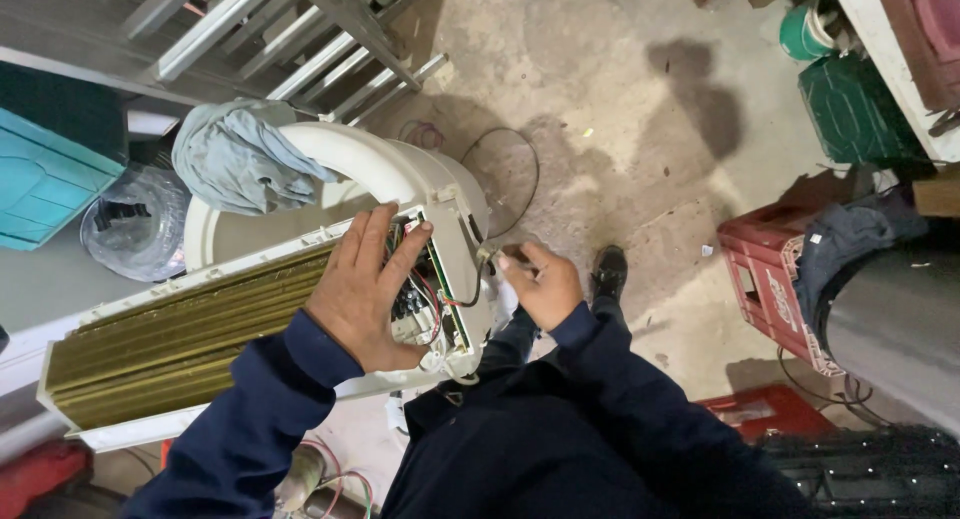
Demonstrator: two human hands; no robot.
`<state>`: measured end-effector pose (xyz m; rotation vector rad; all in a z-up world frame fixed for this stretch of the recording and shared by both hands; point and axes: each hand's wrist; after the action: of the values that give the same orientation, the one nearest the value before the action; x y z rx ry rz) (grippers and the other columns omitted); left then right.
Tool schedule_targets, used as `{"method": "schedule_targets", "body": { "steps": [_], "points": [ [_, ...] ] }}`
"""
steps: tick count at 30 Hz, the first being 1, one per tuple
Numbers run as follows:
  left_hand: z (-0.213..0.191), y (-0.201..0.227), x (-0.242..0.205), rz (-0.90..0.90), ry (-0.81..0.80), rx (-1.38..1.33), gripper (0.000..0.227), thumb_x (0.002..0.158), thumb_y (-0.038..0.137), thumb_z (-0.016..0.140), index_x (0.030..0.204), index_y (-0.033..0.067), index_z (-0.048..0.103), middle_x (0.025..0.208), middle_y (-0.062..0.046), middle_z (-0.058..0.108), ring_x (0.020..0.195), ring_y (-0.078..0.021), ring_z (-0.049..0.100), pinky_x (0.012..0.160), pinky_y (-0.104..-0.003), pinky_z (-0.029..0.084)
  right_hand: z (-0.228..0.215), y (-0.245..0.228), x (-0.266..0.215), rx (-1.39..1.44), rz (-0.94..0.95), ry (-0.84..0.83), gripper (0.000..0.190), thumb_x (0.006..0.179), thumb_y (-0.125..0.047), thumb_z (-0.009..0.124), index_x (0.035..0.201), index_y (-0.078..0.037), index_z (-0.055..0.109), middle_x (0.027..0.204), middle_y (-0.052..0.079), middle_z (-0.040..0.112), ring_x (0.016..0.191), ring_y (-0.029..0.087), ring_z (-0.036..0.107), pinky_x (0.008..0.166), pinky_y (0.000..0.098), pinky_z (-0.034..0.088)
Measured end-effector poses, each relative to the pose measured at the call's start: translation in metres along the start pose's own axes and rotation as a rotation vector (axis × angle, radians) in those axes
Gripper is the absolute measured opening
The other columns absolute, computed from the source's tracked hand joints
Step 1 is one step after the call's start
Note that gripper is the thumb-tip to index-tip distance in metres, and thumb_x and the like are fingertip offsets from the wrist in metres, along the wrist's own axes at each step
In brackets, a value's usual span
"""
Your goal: The person disassembles an air conditioner unit, using a screwdriver to remove screws from the casing. They then detach the front panel and inspect the internal components, including the circuit board and wiring.
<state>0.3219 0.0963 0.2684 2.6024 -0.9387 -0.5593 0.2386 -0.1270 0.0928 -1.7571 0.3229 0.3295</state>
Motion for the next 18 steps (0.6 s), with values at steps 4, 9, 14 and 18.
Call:
{"method": "schedule_targets", "body": {
  "steps": [4,9,14,18],
  "points": [
    [0.001,-0.005,0.008,0.039,0.043,-0.005,0.125,0.041,0.040,0.093,0.149,0.0081,0.038,0.149,-0.035,0.029,0.136,-0.0587,0.032,0.112,-0.062,0.032,0.028,0.102,0.031,0.045,0.003,-0.052,0.047,0.095,-0.032,0.069,0.128,0.002,0.060,0.108,0.012,0.071,0.096,0.013,0.066,0.084,0.0295,0.053],
    [0.006,-0.011,0.008,0.083,0.061,-0.028,0.122,0.042,0.039,0.093,0.148,0.0084,0.041,0.150,-0.035,0.029,0.137,-0.0577,0.032,0.112,-0.061,0.033,0.065,0.145,0.030,0.571,0.069,-0.417,0.089,0.096,-0.038,0.070,0.160,0.003,0.025,0.152,0.018,0.050,0.132,0.022,0.052,0.109,0.0349,0.045],
    [0.020,-0.013,0.001,0.109,0.075,0.006,0.121,0.043,0.043,0.095,0.148,0.0105,0.042,0.151,-0.036,0.029,0.137,-0.0569,0.033,0.113,-0.062,0.032,0.047,0.137,0.023,0.453,0.037,-0.432,0.101,0.093,-0.031,0.075,0.163,0.001,0.009,0.162,0.018,0.034,0.136,0.025,0.047,0.108,0.0357,0.045],
    [0.032,-0.011,-0.009,0.118,0.110,0.014,0.121,0.050,0.046,0.096,0.151,0.0125,0.040,0.151,-0.036,0.031,0.137,-0.0556,0.034,0.114,-0.063,0.032,0.028,0.119,0.018,0.446,0.123,-0.601,0.116,0.083,-0.021,0.079,0.162,-0.001,-0.004,0.163,0.017,0.028,0.132,0.026,0.049,0.100,0.0356,0.050]
  ]
}}
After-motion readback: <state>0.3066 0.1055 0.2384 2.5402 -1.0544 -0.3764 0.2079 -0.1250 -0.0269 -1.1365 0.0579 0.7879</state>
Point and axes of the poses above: each hand's wrist, its own x-axis towards the middle knuckle, its own z-axis out of the palm, y = z × x
